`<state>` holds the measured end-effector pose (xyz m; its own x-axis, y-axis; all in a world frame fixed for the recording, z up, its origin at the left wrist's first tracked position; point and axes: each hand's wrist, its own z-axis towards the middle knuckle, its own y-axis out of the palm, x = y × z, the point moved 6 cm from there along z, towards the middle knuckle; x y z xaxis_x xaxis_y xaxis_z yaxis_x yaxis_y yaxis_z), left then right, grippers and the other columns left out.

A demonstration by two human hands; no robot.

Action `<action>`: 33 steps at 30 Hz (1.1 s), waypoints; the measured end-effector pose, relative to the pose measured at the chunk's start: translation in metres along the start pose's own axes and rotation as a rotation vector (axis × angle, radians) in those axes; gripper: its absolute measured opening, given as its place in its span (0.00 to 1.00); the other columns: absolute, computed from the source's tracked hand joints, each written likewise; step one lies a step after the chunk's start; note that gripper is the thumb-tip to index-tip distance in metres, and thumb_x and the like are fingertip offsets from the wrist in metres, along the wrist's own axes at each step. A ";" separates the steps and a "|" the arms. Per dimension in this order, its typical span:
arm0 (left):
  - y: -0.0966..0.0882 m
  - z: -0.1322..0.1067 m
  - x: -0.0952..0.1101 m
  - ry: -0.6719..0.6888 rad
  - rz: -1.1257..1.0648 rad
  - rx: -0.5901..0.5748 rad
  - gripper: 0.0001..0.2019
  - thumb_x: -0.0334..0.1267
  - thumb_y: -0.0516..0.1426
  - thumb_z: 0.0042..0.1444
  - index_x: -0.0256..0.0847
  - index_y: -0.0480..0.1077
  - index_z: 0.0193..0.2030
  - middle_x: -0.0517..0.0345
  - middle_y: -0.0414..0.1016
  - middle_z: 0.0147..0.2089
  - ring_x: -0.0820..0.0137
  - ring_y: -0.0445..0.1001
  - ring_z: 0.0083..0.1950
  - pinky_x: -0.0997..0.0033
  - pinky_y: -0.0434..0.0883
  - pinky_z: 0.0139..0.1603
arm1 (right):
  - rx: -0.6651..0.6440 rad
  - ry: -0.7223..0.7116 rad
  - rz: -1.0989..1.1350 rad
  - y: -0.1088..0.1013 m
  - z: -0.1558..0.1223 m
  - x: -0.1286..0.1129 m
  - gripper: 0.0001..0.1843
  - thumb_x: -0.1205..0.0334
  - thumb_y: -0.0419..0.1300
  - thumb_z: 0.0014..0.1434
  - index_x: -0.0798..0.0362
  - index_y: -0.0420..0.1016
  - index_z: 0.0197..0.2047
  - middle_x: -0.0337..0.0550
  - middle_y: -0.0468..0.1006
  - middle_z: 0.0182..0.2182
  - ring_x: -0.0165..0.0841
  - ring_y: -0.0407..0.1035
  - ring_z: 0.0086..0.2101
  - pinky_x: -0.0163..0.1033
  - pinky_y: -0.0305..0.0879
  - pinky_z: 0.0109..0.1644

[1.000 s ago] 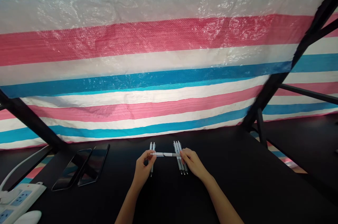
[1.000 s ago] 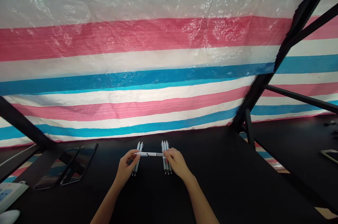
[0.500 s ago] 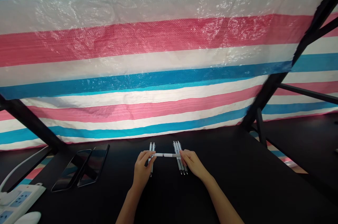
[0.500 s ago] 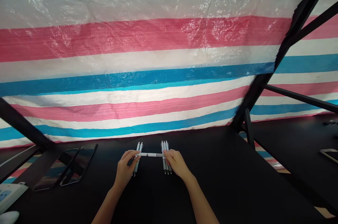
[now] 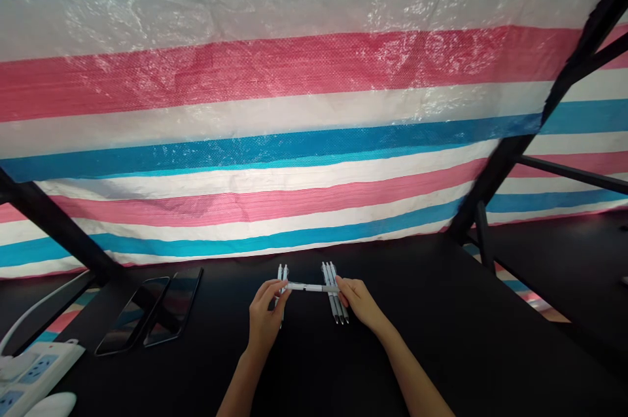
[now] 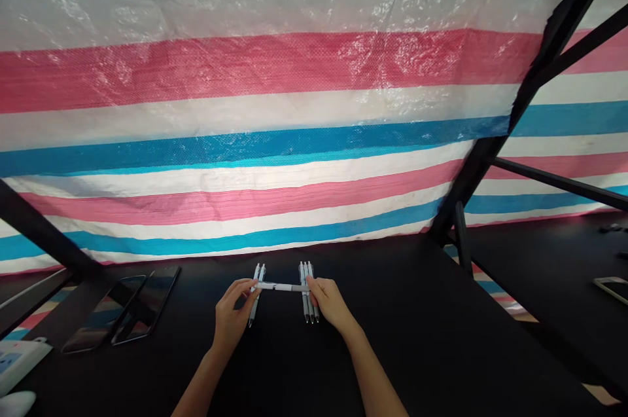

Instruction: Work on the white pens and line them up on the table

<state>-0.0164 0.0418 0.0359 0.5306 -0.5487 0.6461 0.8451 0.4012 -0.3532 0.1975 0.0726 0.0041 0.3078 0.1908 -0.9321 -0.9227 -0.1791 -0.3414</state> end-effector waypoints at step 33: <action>0.028 -0.016 -0.020 -0.785 -0.762 0.057 0.36 0.48 0.60 0.49 0.44 0.51 0.62 0.51 0.79 0.38 0.65 0.78 0.38 0.61 0.73 0.43 | -0.248 -0.151 -0.134 0.046 -0.013 -0.030 0.22 0.51 0.58 0.56 0.54 0.65 0.17 0.35 0.63 0.20 0.26 0.56 0.22 0.33 0.49 0.25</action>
<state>-0.0023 0.0521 0.0018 -0.3364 -0.0553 0.9401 0.9188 0.1994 0.3406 0.1492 0.0458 0.0144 0.3681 0.3666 -0.8545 -0.7859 -0.3685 -0.4966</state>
